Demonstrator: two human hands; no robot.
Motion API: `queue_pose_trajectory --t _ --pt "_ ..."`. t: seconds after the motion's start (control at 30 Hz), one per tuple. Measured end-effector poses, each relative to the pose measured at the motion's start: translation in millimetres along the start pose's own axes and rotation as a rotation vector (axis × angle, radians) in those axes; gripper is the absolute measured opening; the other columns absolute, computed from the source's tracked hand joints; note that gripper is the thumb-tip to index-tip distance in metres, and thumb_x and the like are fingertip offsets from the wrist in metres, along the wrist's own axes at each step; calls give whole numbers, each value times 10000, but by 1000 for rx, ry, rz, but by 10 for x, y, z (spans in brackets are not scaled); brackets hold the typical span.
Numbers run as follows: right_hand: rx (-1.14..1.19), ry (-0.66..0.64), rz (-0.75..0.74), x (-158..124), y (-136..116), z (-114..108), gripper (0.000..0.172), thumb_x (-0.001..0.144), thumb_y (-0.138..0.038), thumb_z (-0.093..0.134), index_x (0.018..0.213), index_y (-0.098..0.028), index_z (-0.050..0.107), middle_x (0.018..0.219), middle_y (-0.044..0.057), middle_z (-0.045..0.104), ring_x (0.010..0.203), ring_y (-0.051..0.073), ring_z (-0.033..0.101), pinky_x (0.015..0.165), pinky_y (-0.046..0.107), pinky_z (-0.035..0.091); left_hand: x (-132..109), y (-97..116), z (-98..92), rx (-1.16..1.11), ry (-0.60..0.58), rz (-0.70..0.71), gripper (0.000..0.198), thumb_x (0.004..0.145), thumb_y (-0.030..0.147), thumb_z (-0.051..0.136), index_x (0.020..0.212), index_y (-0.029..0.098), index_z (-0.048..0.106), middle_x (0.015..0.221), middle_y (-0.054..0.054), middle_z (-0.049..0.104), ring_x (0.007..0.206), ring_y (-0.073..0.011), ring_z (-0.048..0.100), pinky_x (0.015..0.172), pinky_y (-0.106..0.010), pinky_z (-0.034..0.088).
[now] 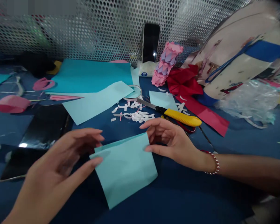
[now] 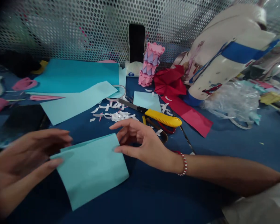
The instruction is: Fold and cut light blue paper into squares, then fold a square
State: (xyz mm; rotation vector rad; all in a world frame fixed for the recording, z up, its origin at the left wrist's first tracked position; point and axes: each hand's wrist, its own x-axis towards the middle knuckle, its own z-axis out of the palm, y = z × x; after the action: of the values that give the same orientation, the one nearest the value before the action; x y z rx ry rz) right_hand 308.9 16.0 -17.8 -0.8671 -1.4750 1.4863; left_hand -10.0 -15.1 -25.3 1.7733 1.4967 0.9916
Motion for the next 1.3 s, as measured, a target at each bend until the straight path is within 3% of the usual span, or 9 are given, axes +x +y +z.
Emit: queue_pose_trajectory --t 0.07,0.13,0.2,0.3,0.47,0.77,1.3 --pt "18 6 8 9 -2 -4 402 883 -117 932 1219 -234 744 966 -31 749 866 100 733 844 212 650 96 26 23 -90 -53 -118 406 878 678 859 1156 382 847 1048 6 840 838 -197 804 674 -200 665" --pt "27 2 19 16 -10 -6 357 904 -118 907 1199 -230 741 975 -28 750 881 97 732 846 205 640 149 60 44 -93 -79 -154 330 858 648 876 1004 352 893 781 10 801 605 -154 716 538 -167 589" --pt "0 -13 31 15 -25 1 331 921 -133 889 1198 -226 734 986 -23 740 887 101 727 832 208 629 177 113 57 -89 -75 -141 247 855 583 869 917 348 911 604 16 725 501 -135 641 485 -155 530" --pt "-104 -34 60 0 -49 22 369 895 -182 921 1208 -223 730 954 -27 705 842 114 689 754 217 595 215 228 83 -108 -80 -139 141 805 482 852 793 356 915 505 8 688 439 -130 626 444 -146 489" --pt "-175 -36 86 -22 -44 48 361 861 -293 967 1114 -215 722 842 -38 678 749 130 621 684 251 544 253 365 129 -171 -55 -190 71 709 428 855 691 374 896 548 -7 757 427 -162 688 433 -165 557" --pt "-214 -23 124 -17 -35 31 409 846 -458 986 1059 -214 737 827 -16 703 754 159 637 673 287 542 228 353 114 -204 -112 -165 48 751 396 864 750 367 902 564 24 772 447 -169 728 446 -170 596" --pt "-253 -11 148 -25 -19 28 396 872 -480 956 1090 -202 777 832 2 726 754 171 659 653 294 538 271 393 121 -228 -122 -181 47 722 374 872 731 405 906 568 30 777 449 -142 725 453 -122 563"
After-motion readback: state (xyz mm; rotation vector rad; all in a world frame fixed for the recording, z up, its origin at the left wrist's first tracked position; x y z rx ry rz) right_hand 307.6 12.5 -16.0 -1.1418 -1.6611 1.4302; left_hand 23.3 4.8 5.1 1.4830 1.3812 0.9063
